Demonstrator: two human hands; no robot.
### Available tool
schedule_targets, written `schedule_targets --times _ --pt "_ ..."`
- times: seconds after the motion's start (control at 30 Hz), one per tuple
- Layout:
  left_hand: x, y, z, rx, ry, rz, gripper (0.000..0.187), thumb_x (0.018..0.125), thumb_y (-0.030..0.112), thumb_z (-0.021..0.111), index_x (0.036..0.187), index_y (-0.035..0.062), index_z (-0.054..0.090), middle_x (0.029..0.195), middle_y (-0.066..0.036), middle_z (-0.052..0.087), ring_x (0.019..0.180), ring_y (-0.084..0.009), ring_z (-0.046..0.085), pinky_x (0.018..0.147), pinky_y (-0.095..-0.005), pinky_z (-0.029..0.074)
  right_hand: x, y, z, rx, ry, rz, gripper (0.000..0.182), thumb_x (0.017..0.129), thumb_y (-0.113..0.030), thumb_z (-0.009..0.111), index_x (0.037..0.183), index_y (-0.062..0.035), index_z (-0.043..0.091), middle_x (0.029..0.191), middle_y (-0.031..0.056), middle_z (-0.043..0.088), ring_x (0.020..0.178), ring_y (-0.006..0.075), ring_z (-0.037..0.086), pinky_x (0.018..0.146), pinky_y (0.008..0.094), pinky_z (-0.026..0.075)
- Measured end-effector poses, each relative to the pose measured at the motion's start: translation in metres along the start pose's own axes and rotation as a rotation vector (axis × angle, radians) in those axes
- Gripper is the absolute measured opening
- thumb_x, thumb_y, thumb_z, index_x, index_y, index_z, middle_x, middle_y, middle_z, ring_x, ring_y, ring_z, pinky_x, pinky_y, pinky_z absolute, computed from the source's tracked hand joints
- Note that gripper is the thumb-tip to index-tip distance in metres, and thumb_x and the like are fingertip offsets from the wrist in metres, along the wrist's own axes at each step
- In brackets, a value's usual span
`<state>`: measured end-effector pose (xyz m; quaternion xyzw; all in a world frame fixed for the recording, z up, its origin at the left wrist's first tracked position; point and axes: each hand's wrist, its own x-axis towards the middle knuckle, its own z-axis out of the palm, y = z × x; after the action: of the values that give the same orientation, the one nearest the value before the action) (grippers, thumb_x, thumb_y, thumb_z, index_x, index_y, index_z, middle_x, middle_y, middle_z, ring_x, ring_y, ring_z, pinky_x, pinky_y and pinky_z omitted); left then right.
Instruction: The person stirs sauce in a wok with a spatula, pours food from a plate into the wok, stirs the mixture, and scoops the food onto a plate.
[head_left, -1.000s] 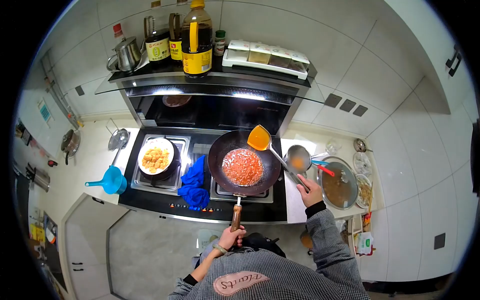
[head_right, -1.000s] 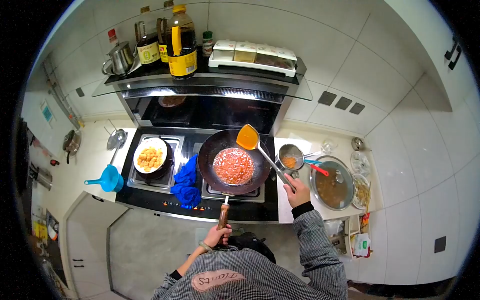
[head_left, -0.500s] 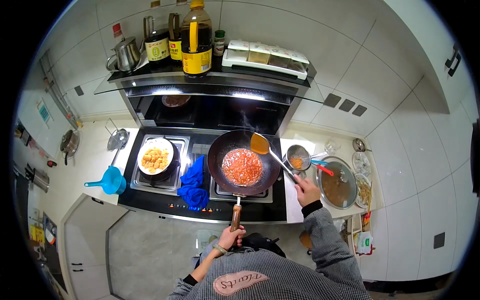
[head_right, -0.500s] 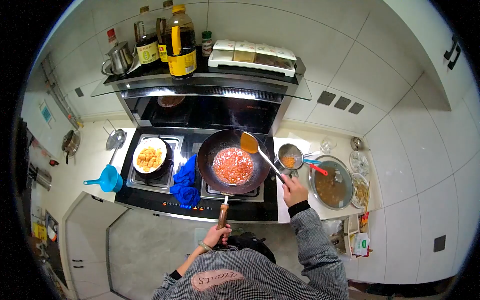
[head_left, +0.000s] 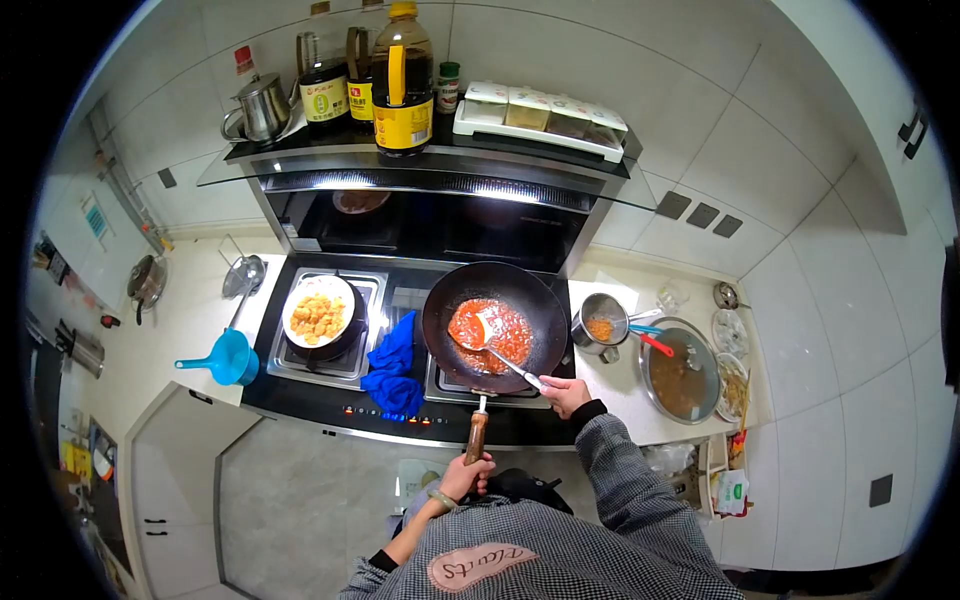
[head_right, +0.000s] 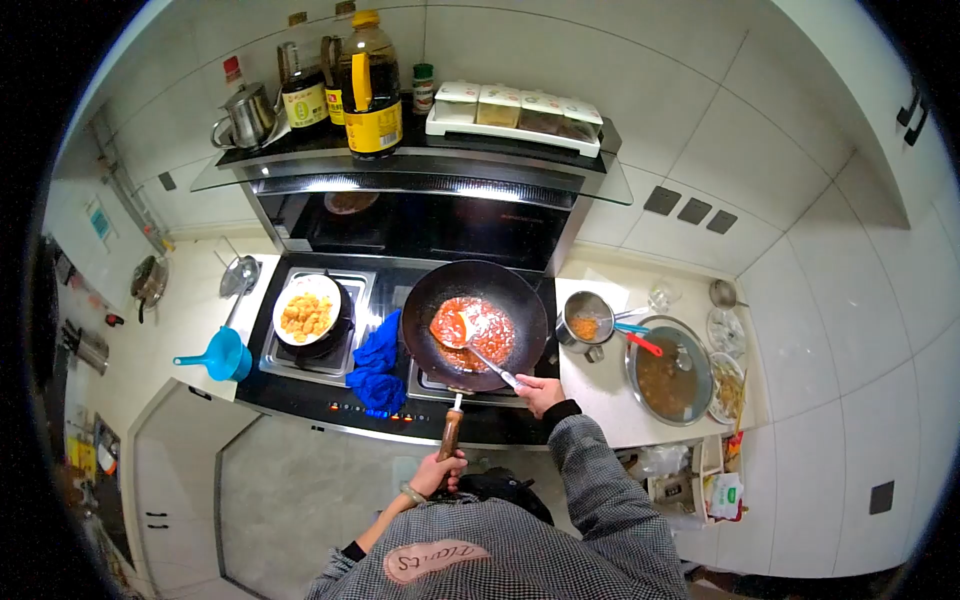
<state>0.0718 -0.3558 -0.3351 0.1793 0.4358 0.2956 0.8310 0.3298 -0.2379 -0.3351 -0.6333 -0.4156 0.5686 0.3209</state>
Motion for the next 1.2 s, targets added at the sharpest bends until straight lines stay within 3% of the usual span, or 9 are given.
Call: schedule_targets --times 0.03,0.17,0.23,0.33,0.47,0.6,0.73,0.97,1.2 --pt "0.0 0.001 0.001 -0.002 0.0 -0.001 0.018 0.079 0.009 0.059 0.092 0.0073 0.047 0.06 0.0 0.043 0.047 -0.0095 0.043 0.042 -0.0242 0.037 -0.004 -0.006 0.001 0.171 -0.069 0.164 0.033 0.078 -0.01 0.062 0.112 -0.0091 0.06 0.063 0.0017 0.057 0.041 0.0073 0.04 0.038 0.0229 0.032" --pt "0.001 0.0 0.0 0.014 0.008 0.006 0.018 0.079 0.008 0.059 0.092 0.0075 0.047 0.06 0.001 0.043 0.047 -0.0095 0.043 0.042 -0.0241 0.037 -0.012 0.001 -0.005 0.145 -0.072 0.05 0.036 0.078 -0.008 0.063 0.113 -0.0105 0.059 0.063 -0.0013 0.056 0.039 0.0059 0.036 0.035 0.0226 0.027" --pt "0.003 -0.001 -0.001 -0.005 -0.011 -0.002 0.017 0.079 0.008 0.058 0.092 0.0074 0.047 0.06 0.001 0.043 0.047 -0.0095 0.043 0.042 -0.024 0.037 -0.025 -0.011 -0.01 0.083 -0.066 0.032 0.035 0.078 -0.007 0.063 0.113 -0.009 0.059 0.07 -0.0007 0.059 0.046 0.0072 0.045 0.042 0.0221 0.036" --pt "0.002 0.0 0.0 0.016 -0.005 0.0 0.017 0.079 0.008 0.058 0.092 0.0072 0.047 0.06 0.0 0.043 0.047 -0.0097 0.043 0.042 -0.0244 0.037 -0.032 -0.013 -0.019 -0.186 0.085 -0.403 0.038 0.076 -0.01 0.064 0.113 -0.0058 0.058 0.086 0.0038 0.065 0.077 0.0114 0.059 0.075 0.024 0.045" --pt "0.002 0.0 0.0 0.002 -0.017 -0.002 0.017 0.079 0.008 0.058 0.092 0.007 0.047 0.06 0.0 0.043 0.047 -0.0098 0.043 0.042 -0.0248 0.037 -0.039 -0.019 -0.033 -0.354 0.243 -0.597 0.038 0.074 -0.014 0.064 0.112 -0.0085 0.059 0.09 0.0091 0.064 0.078 0.0155 0.06 0.072 0.0258 0.046" --pt "0.003 -0.001 -0.001 -0.01 -0.015 -0.01 0.018 0.079 0.008 0.058 0.093 0.0071 0.047 0.06 0.0 0.043 0.047 -0.0097 0.042 0.042 -0.0249 0.037 -0.05 -0.032 -0.043 -0.444 0.324 -0.61 0.035 0.075 -0.016 0.063 0.11 -0.0132 0.061 0.072 0.0101 0.057 0.065 0.0193 0.056 0.062 0.0289 0.044" --pt "0.004 -0.002 -0.003 -0.006 -0.022 -0.007 0.018 0.079 0.008 0.058 0.093 0.0075 0.047 0.06 0.0 0.043 0.046 -0.0094 0.042 0.042 -0.0245 0.037 -0.068 -0.054 -0.048 -0.668 0.389 -0.573 0.037 0.074 -0.01 0.064 0.111 -0.0133 0.06 0.071 0.0086 0.054 0.061 0.017 0.053 0.056 0.0265 0.04" --pt "0.002 0.0 0.0 -0.006 -0.01 -0.016 0.019 0.078 0.008 0.059 0.092 0.0078 0.047 0.06 0.001 0.043 0.046 -0.0091 0.042 0.042 -0.0244 0.037 -0.09 -0.076 -0.05 -0.839 0.477 -0.724 0.038 0.073 -0.013 0.062 0.111 -0.0158 0.059 0.076 0.0082 0.053 0.065 0.0273 0.055 0.057 0.0341 0.043" --pt "0.002 -0.001 -0.001 -0.03 -0.018 -0.017 0.018 0.078 0.008 0.059 0.092 0.0078 0.047 0.06 0.0 0.043 0.047 -0.0096 0.042 0.042 -0.0251 0.037 -0.069 -0.06 -0.058 -0.914 0.478 -0.555 0.034 0.072 -0.015 0.061 0.106 -0.0138 0.061 0.081 0.0103 0.055 0.076 0.0291 0.056 0.065 0.0376 0.045"
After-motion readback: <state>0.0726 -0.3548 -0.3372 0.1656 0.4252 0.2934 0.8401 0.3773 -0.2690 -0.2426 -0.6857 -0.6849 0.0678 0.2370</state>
